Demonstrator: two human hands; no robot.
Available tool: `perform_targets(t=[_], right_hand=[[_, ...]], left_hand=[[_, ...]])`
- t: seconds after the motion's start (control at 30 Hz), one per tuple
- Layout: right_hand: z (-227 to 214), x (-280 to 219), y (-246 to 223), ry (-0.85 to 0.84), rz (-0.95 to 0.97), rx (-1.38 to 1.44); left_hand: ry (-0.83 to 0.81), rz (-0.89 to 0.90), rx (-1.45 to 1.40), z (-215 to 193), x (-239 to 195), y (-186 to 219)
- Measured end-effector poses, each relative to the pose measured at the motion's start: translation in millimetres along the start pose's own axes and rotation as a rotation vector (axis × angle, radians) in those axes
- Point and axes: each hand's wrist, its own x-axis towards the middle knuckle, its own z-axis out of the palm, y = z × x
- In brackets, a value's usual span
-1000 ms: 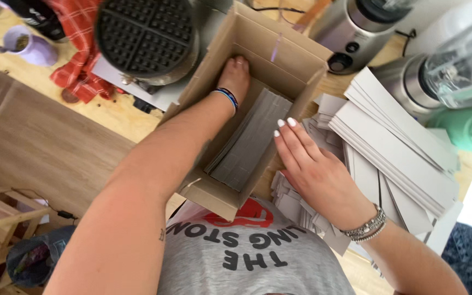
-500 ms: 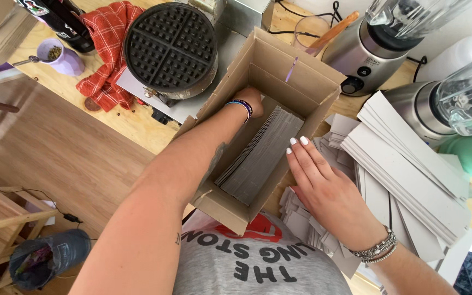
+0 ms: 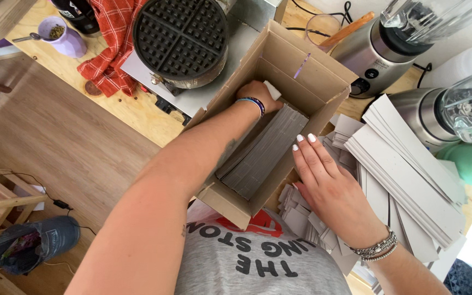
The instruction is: The person organizes a stack of paper strips by picking them up and placing them into a cardboard box.
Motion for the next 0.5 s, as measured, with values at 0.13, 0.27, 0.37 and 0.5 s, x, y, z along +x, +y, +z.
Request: perform_targets(t=[0.13,0.27,0.37,0.5], right_hand=[[-1,-1,-1,0.009,-0.013,0.017],[3,-1,-3,0.024,-0.013,0.013],[1,1,-3,0.029,-0.015,0.015],[4,1,-2,0.015,-0.022,0.035]], left_hand=[[-0.133,-0.040,0.056,37,55,-7],[0.077,0.114,0.335,45,41,-6],[0.168,0.248,0.134,73,53,3],[0.112,0.418,0.101,62,32,12]])
